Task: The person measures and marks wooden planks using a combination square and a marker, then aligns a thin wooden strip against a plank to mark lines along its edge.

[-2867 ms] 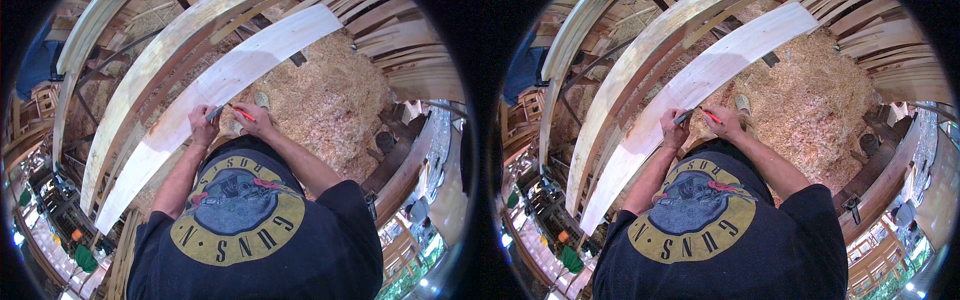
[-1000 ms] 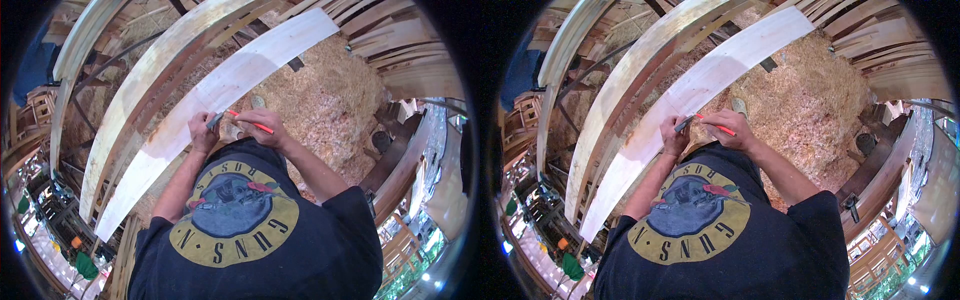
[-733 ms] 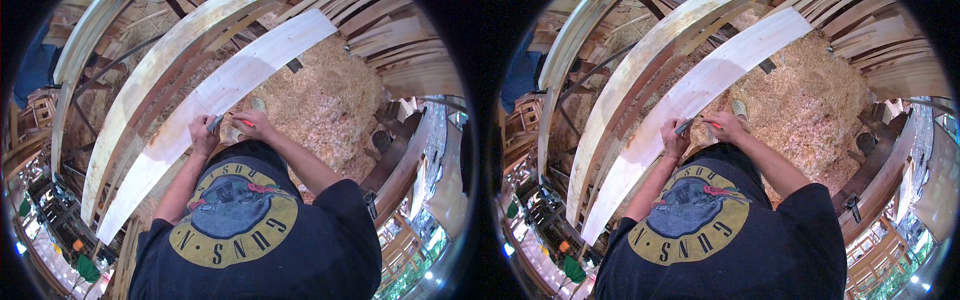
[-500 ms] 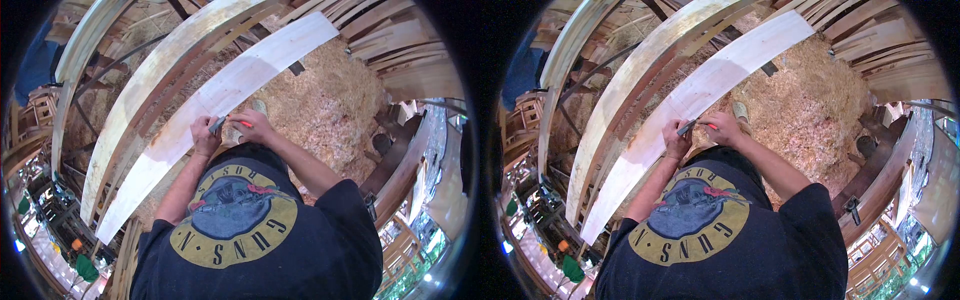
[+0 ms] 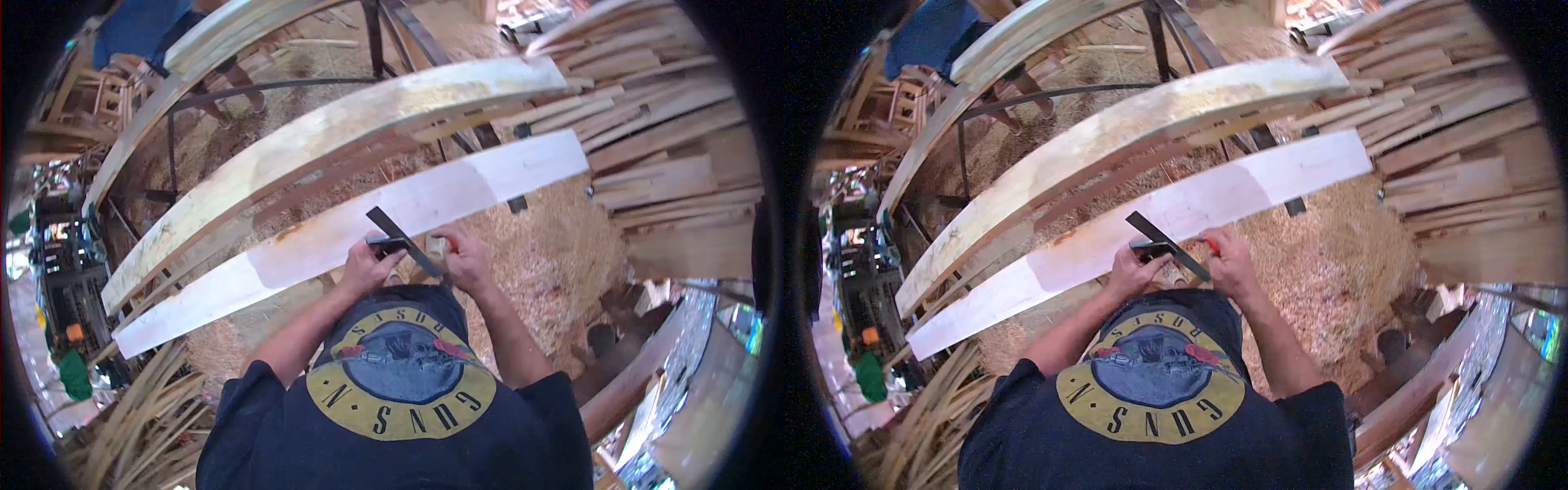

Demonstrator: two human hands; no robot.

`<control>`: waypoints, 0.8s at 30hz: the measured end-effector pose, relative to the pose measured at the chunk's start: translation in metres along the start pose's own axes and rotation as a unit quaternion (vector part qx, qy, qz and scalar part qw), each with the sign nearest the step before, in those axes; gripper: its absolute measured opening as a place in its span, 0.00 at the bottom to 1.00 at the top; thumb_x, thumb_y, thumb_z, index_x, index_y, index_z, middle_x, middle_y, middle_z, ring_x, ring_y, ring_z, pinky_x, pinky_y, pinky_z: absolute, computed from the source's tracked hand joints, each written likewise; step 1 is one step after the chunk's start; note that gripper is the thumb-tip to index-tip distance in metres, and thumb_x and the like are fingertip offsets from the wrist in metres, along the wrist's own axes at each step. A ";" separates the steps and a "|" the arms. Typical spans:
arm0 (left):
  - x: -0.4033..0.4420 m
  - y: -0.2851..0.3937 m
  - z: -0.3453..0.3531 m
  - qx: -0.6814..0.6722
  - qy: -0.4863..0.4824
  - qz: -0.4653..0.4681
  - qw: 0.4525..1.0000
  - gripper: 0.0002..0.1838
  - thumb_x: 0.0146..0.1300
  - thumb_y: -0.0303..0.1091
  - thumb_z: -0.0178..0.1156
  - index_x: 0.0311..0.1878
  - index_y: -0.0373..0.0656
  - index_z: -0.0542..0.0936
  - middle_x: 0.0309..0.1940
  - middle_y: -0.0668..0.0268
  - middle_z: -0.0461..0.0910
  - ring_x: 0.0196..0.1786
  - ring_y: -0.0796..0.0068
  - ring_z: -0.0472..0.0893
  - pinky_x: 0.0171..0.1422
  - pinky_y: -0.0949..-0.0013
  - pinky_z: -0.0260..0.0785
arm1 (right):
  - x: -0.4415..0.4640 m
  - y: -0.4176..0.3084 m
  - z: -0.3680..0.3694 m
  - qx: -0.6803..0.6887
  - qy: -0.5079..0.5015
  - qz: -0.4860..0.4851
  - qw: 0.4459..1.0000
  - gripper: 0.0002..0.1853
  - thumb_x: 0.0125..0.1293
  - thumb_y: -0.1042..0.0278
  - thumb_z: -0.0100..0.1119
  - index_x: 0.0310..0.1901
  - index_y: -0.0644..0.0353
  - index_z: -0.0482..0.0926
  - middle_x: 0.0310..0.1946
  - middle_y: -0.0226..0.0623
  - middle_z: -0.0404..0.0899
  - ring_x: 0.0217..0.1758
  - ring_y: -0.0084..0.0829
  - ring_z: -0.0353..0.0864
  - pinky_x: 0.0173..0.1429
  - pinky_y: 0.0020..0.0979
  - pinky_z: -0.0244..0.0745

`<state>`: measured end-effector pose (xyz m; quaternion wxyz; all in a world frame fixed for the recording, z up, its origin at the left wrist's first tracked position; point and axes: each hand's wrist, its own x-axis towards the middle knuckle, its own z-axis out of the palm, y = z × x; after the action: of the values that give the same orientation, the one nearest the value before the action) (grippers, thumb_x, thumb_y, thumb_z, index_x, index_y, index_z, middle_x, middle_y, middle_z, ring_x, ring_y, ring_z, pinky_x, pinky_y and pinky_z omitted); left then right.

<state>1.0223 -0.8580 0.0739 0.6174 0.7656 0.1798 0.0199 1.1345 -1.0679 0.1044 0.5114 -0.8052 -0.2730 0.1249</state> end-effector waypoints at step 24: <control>-0.075 0.273 -0.145 -0.419 -0.252 0.325 0.809 0.23 0.79 0.50 0.50 0.35 0.40 0.79 0.22 0.62 0.78 0.19 0.71 0.76 0.41 0.39 0.86 | 0.126 0.134 -0.145 -0.428 -0.093 -0.040 0.898 0.14 0.55 0.79 0.61 0.43 0.55 0.85 0.39 0.44 0.81 0.46 0.52 0.81 0.49 0.49 0.78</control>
<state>0.9845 -0.7918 0.3830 0.8592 0.4246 -0.2677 0.0992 1.3488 -1.1497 0.0595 0.0942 -0.9193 -0.3788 0.0498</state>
